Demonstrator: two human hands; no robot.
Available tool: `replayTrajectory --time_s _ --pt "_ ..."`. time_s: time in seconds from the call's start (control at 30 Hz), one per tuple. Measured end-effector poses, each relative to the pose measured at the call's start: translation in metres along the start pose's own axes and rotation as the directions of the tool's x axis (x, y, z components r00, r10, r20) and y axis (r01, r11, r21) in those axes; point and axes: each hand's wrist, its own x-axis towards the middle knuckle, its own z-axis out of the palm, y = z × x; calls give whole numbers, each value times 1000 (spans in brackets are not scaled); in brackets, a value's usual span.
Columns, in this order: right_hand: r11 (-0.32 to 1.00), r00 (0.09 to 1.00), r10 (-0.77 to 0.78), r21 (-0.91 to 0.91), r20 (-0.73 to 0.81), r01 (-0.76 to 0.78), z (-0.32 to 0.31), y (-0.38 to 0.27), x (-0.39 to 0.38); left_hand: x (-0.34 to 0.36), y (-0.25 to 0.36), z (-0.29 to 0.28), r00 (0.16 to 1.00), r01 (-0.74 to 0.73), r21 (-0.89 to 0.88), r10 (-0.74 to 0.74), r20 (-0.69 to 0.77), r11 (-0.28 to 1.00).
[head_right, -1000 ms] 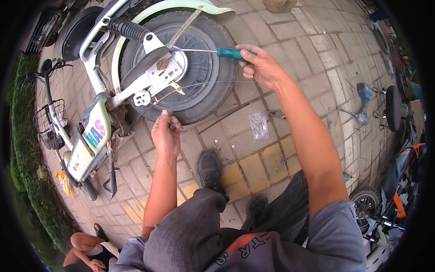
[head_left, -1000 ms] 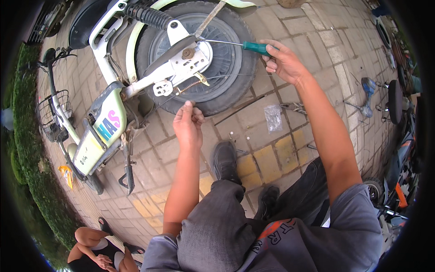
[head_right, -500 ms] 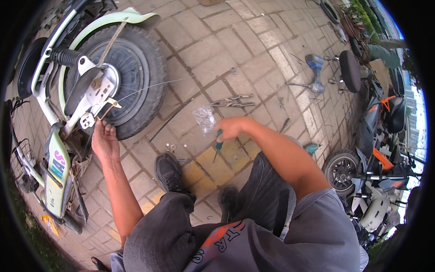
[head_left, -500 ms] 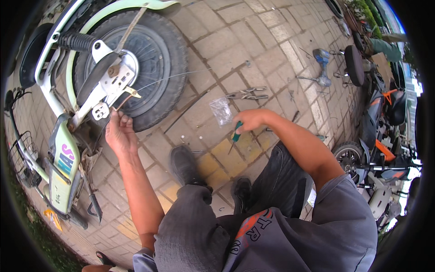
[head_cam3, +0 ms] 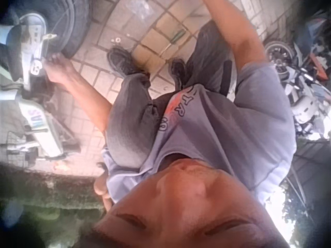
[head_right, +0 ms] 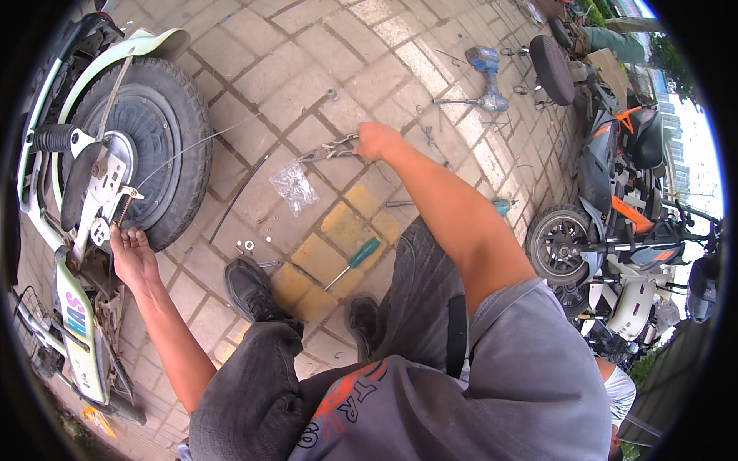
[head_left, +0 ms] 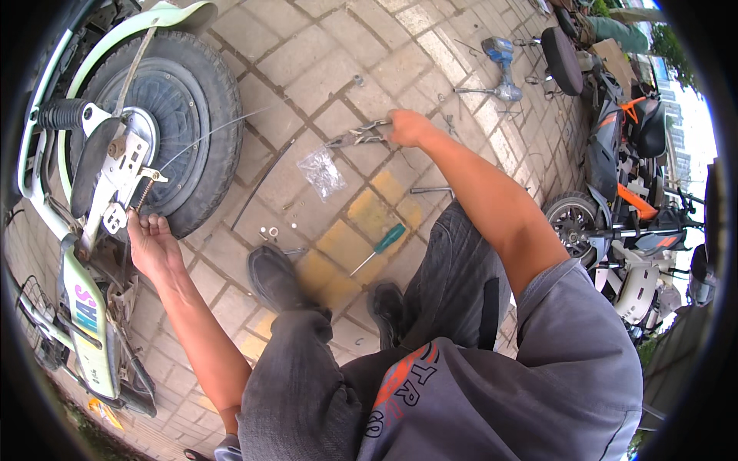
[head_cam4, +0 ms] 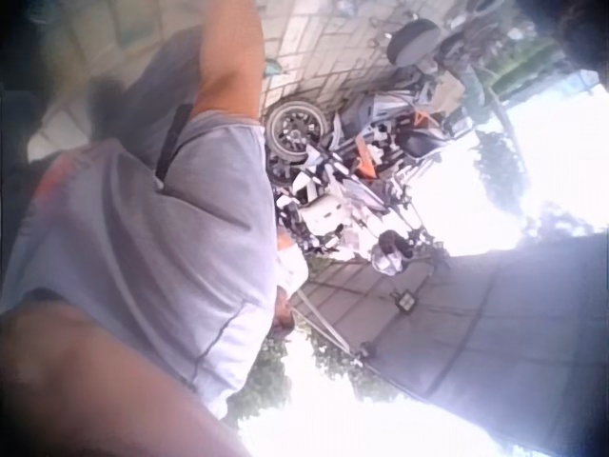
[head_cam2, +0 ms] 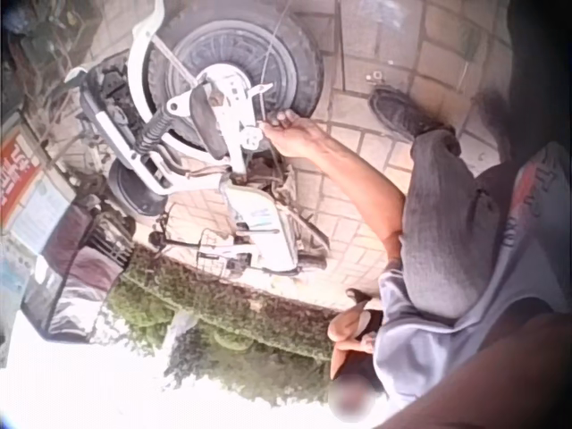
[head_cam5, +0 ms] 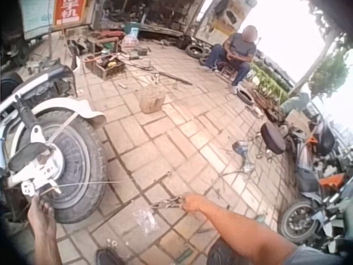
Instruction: The person repairs an electric bicycle by adjusting the handlebar controls and installing a new brake cable on the rear wheel. They use pliers and a screwdriver to cut, thread, and secure the cable, then test the handlebar lever.
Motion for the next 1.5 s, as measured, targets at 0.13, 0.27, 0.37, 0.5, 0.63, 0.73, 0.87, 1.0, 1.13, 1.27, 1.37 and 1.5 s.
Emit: replayTrajectory --time_s 0.13,0.27,0.37,0.5,0.63,0.73,0.87,1.0,1.13,1.27,1.37,1.5 --pt "962 975 -84 -272 -204 25 19 -26 9 15 5 -18 998 56 -14 -56 21 998" --pt "935 990 -86 -352 -110 42 45 -28 27 1 11 -11 984 105 -146 -81 160 984" --pt "935 981 -119 -349 -153 59 36 -47 13 -7 15 -8 986 121 -137 -103 130 983" --pt "950 993 -54 -300 103 82 24 -60 5 -8 16 -14 989 112 -159 -95 112 981" --pt "990 978 -140 18 157 138 39 -71 -14 -4 16 -16 986 160 -255 -142 87 954" --pt "866 929 -117 494 351 -78 16 -117 -65 -11 20 -9 989 143 -210 -135 52 967" --pt "343 897 -199 885 395 -314 4 -169 -116 -11 21 -8 998 48 -101 -45 35 994" --pt "193 787 -305 844 536 -500 -11 -224 -157 -9 20 -8 1000 -16 11 16 -17 1000" --pt "243 684 -493 840 538 -486 -20 -256 -178 -5 21 -9 1000 -8 26 8 -18 1000" --pt "102 644 -597 842 478 -530 -34 -286 -175 -7 29 -11 997 73 9 -73 -23 997" --pt "462 582 -576 816 574 -347 -26 -303 -166 -6 28 -11 995 96 -10 -96 0 995" --pt "394 762 -537 906 363 -153 -29 -322 -152 -9 30 -12 994 108 23 -108 -13 994"
